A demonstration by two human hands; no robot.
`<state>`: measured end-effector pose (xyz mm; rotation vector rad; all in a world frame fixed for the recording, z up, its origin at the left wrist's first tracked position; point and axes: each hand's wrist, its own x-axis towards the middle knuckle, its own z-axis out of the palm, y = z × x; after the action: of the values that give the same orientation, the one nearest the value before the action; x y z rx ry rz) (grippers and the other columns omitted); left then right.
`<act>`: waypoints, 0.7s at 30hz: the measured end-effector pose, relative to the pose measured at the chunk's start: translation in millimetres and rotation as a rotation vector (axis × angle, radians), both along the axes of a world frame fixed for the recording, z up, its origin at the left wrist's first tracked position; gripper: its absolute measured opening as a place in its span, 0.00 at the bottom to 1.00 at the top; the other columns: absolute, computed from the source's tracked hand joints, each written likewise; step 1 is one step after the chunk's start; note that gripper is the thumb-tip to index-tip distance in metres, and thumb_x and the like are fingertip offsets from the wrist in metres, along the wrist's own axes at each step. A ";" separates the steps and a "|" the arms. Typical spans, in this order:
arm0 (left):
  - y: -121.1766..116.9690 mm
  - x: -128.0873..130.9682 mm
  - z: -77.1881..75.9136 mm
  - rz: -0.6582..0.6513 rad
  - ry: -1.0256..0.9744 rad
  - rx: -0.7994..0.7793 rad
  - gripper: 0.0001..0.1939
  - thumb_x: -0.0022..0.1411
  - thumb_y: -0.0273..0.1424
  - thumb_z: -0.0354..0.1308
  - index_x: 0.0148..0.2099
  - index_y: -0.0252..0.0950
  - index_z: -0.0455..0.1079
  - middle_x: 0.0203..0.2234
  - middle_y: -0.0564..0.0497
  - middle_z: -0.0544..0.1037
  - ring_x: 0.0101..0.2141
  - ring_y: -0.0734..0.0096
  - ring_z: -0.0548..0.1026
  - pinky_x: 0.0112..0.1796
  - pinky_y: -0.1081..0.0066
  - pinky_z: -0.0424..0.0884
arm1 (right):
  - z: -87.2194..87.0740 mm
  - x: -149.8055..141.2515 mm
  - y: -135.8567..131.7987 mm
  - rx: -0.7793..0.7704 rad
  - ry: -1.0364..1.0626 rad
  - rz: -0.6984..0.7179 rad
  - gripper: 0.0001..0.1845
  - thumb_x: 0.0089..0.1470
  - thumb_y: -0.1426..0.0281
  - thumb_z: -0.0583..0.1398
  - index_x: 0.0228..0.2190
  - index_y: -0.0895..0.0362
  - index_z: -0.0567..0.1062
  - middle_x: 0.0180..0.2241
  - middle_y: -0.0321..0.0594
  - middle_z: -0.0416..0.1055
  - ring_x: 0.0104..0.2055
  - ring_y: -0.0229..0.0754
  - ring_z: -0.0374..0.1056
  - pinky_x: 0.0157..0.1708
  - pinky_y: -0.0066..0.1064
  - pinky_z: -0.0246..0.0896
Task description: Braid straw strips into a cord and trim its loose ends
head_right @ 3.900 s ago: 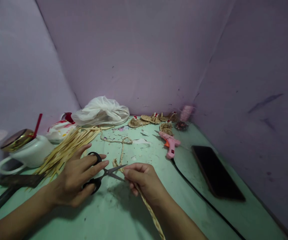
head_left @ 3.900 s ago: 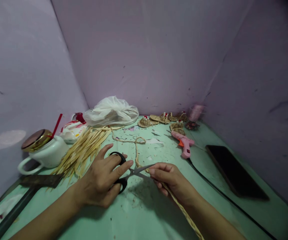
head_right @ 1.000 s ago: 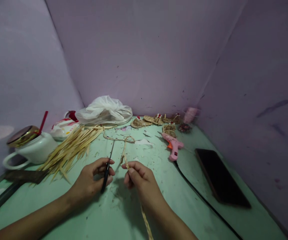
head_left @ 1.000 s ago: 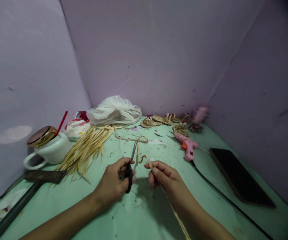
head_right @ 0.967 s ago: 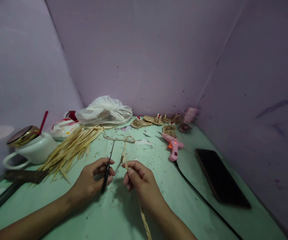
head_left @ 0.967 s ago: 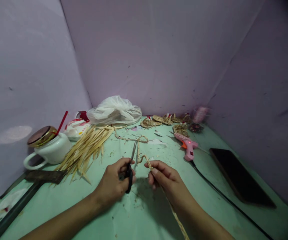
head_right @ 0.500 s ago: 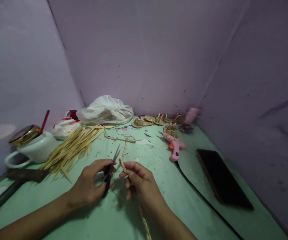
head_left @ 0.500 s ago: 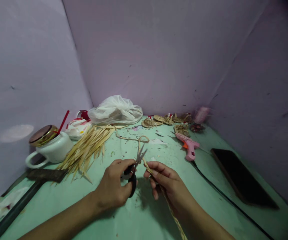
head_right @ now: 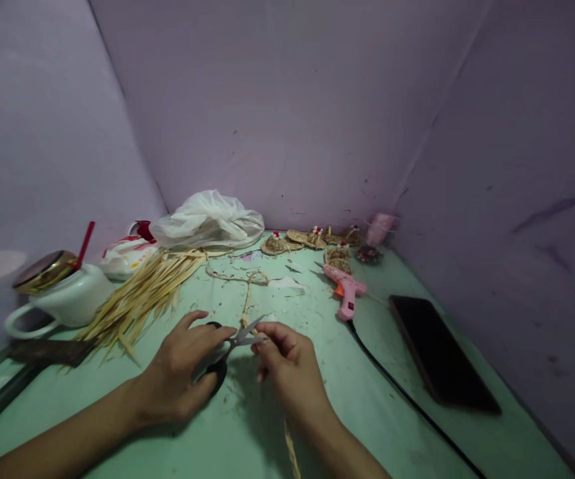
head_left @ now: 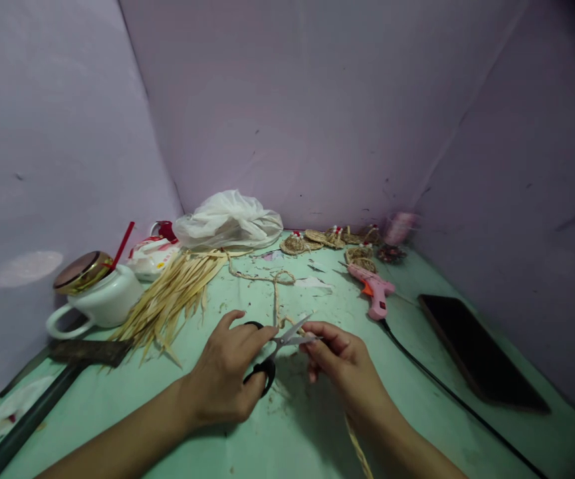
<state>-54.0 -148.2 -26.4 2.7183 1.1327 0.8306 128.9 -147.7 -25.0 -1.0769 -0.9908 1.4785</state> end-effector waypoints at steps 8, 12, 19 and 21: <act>4.7 -7.6 1.3 0.039 0.099 0.155 0.26 0.47 0.24 0.50 0.52 0.30 0.59 0.29 0.47 0.70 0.33 0.65 0.69 0.49 0.50 0.54 | 2.7 1.8 -0.7 -0.014 0.017 0.003 0.11 0.38 0.70 0.63 0.30 0.59 0.78 0.21 0.35 0.70 0.18 0.30 0.55 0.19 0.25 0.49; 4.5 -7.4 1.9 0.040 0.109 0.183 0.26 0.48 0.24 0.50 0.52 0.30 0.60 0.28 0.47 0.70 0.32 0.65 0.68 0.48 0.50 0.55 | 2.9 1.1 -0.2 -0.020 -0.009 -0.004 0.11 0.37 0.69 0.63 0.29 0.59 0.77 0.20 0.35 0.70 0.18 0.30 0.54 0.19 0.24 0.48; 5.6 -8.7 1.1 0.018 0.122 0.237 0.26 0.47 0.23 0.50 0.52 0.29 0.60 0.27 0.47 0.70 0.31 0.66 0.68 0.48 0.51 0.57 | 4.6 1.1 -0.9 -0.045 0.009 0.004 0.12 0.34 0.69 0.64 0.28 0.59 0.77 0.19 0.36 0.70 0.18 0.30 0.54 0.19 0.25 0.47; 8.0 -11.7 2.3 0.000 0.158 0.243 0.26 0.47 0.23 0.50 0.52 0.30 0.60 0.29 0.46 0.70 0.32 0.66 0.68 0.48 0.51 0.56 | 6.7 2.5 -0.6 -0.072 0.014 0.033 0.11 0.34 0.70 0.64 0.26 0.60 0.78 0.19 0.36 0.70 0.17 0.30 0.54 0.19 0.25 0.46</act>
<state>-65.7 -140.2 -24.2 3.0296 1.1270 0.8151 131.3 -148.3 -18.3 -1.1046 -0.9555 1.5568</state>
